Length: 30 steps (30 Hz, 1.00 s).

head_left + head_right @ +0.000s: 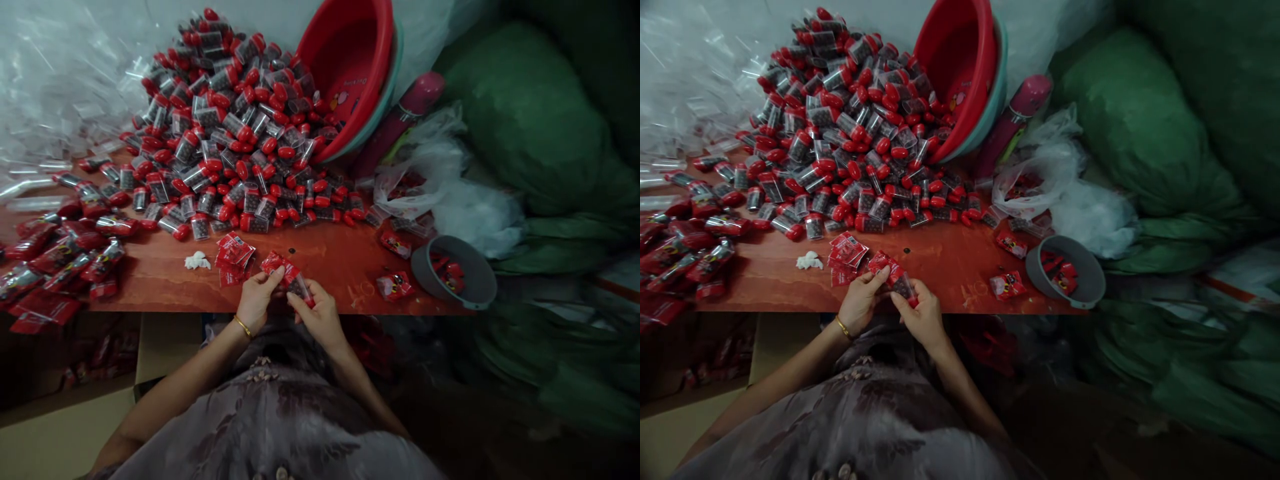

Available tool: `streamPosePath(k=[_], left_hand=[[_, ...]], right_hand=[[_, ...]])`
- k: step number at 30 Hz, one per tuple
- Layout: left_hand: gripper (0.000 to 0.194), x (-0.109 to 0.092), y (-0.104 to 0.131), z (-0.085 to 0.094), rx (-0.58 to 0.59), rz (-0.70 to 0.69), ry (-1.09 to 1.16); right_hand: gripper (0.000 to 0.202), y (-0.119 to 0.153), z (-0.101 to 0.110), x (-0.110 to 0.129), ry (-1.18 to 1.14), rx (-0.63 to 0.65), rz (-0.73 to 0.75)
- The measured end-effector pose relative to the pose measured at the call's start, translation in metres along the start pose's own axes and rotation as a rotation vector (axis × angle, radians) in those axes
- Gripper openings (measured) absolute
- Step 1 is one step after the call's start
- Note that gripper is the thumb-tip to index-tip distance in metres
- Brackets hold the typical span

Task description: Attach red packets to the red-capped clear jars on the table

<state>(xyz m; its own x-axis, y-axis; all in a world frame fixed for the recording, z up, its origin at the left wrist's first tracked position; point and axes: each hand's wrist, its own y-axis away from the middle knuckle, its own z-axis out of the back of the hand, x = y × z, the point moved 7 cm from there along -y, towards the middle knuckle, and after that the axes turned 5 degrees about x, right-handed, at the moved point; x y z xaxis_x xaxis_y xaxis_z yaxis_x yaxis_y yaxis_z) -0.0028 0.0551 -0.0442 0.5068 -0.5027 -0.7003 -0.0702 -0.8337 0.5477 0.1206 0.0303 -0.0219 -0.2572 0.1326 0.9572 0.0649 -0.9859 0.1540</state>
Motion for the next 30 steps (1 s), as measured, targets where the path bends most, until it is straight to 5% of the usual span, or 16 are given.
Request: streamPosePath(k=[10, 20, 25, 30], left_hand=[[0.039, 0.0, -0.003, 0.0, 0.009, -0.12, -0.019], [0.033, -0.001, 0.0, -0.014, 0.232, -0.132, -0.17], [0.033, -0.013, -0.003, -0.008, 0.146, -0.177, -0.135], [0.037, -0.003, 0.001, -0.017, 0.27, -0.061, -0.11]], right_hand=[[0.019, -0.007, 0.002, 0.003, -0.001, 0.056, 0.05], [0.019, -0.012, 0.006, 0.005, -0.06, 0.058, 0.045], [0.039, -0.01, 0.003, -0.001, -0.289, 0.085, -0.002], [0.031, -0.008, 0.001, -0.01, -0.334, 0.011, -0.01]])
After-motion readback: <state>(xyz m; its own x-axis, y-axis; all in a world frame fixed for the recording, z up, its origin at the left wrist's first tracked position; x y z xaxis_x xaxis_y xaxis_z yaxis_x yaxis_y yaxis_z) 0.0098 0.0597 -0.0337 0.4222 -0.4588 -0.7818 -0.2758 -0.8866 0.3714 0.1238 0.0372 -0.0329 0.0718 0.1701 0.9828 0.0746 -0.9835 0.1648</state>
